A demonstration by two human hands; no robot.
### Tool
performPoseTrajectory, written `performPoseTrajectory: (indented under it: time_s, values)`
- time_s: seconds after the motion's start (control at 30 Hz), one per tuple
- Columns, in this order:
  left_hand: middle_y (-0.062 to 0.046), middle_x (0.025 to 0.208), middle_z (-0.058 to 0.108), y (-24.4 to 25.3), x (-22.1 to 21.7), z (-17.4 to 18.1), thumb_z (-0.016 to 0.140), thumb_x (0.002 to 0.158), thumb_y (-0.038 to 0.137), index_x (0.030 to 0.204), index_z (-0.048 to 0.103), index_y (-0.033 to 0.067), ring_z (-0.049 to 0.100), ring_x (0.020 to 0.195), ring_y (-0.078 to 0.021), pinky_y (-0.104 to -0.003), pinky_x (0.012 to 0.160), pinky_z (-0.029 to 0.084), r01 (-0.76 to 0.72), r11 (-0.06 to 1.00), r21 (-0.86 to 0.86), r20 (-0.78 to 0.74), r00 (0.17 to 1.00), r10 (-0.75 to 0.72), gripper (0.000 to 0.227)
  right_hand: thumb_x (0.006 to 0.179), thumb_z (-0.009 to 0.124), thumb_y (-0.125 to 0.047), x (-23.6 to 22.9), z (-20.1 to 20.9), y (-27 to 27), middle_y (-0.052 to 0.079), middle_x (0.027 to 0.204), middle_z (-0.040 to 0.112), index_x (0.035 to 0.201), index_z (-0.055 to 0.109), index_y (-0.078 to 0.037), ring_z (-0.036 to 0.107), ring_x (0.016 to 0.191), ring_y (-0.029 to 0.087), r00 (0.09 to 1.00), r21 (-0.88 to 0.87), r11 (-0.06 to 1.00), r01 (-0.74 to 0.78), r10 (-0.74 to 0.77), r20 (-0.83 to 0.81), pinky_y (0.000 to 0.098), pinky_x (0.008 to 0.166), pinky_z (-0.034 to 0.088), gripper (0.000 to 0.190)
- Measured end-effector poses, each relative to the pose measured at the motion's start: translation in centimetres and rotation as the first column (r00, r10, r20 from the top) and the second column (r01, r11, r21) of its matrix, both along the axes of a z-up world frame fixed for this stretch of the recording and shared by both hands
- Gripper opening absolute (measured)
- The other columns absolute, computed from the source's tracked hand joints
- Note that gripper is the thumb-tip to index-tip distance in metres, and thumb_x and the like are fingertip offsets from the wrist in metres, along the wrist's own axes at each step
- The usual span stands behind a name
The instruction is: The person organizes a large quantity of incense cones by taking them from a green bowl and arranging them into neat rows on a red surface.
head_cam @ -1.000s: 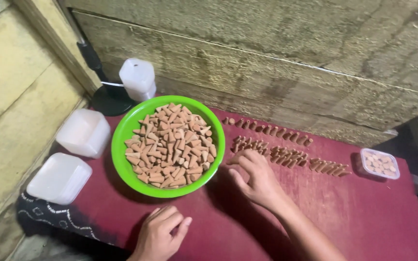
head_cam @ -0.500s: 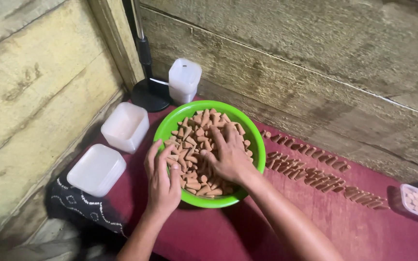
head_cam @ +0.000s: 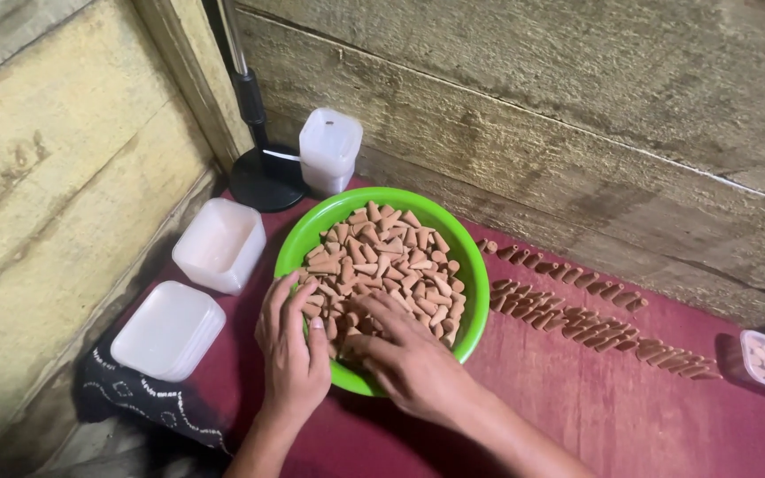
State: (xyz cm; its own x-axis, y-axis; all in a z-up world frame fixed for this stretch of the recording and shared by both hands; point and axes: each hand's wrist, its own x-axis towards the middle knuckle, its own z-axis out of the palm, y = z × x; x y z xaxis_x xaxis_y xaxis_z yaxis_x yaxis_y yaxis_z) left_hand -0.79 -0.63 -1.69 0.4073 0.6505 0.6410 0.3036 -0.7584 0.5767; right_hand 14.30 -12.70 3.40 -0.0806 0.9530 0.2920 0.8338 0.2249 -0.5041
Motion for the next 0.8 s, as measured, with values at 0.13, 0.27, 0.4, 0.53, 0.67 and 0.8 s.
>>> performPoseTrajectory:
  time_s: [0.13,0.27,0.4,0.53,0.67,0.8]
  values:
    - [-0.003,0.143,0.059,-0.6,0.1,0.1,0.049,0.082,0.001,0.123,0.065,0.0205,0.05,0.142,-0.0243,-0.049,0.111,0.025,-0.059,0.998,0.032,-0.166,0.984,0.063,0.048,0.084,0.058,0.006,3.6,-3.0,-2.4,0.022,0.134,0.058,0.108,0.07,-0.001,0.059,0.126,0.033,0.994,0.195,0.975,0.107,-0.106,-0.011,0.0459,0.11,0.053,0.027]
    - [-0.006,0.145,0.057,-0.3,0.8,1.9,0.063,0.088,0.01,0.124,0.066,0.0254,0.047,0.141,-0.031,-0.059,0.116,0.023,0.317,0.934,0.163,-0.392,0.89,-0.234,0.04,0.083,0.047,0.007,6.1,-6.6,-3.8,0.011,0.103,0.061,0.098,0.064,-0.001,0.061,0.093,0.021,0.931,0.395,0.844,0.363,-0.309,-0.195,0.0315,0.082,0.057,0.024]
    - [-0.013,0.161,0.039,-0.8,3.3,4.4,0.07,0.089,0.027,0.141,0.061,0.0248,0.032,0.147,-0.0373,-0.062,0.114,0.02,0.702,0.711,-0.025,-0.618,0.548,-0.563,0.053,0.079,0.04,0.016,6.1,-7.1,-3.8,0.01,0.09,0.062,0.093,0.061,-0.002,0.061,0.077,0.018,0.887,0.488,0.75,0.447,-0.301,-0.349,0.0292,0.07,0.056,0.031]
    - [-0.019,0.163,0.029,0.5,6.2,5.8,0.063,0.092,0.041,0.144,0.057,0.0315,0.013,0.155,-0.0344,-0.069,0.115,0.01,0.703,0.689,-0.179,-0.743,0.363,-0.563,0.053,0.085,0.04,0.015,6.6,-7.8,-3.6,0.01,0.089,0.062,0.092,0.059,-0.002,0.061,0.078,0.02,0.874,0.517,0.713,0.474,-0.307,-0.377,0.0296,0.072,0.053,0.026]
    - [-0.007,0.17,0.016,1.7,8.2,8.1,0.059,0.09,0.045,0.155,0.038,0.0346,0.009,0.155,-0.0389,-0.07,0.12,0.005,0.636,0.705,-0.313,-0.854,0.136,-0.502,0.068,0.078,0.041,0.012,6.6,-7.9,-3.7,0.009,0.086,0.064,0.089,0.06,-0.003,0.062,0.079,0.021,0.902,0.524,0.74,0.422,-0.284,-0.325,0.0311,0.074,0.054,0.027]
    - [-0.007,0.152,0.051,5.0,9.0,4.8,0.064,0.084,0.043,0.122,0.07,0.0214,0.044,0.142,-0.0366,-0.06,0.106,0.038,0.698,0.709,-0.098,-0.788,0.381,-0.483,0.044,0.087,0.052,0.006,7.5,-10.0,-4.1,0.013,0.082,0.069,0.088,0.072,-0.006,0.068,0.071,0.032,0.898,0.535,0.743,0.402,-0.207,-0.388,0.0434,0.069,0.056,0.023]
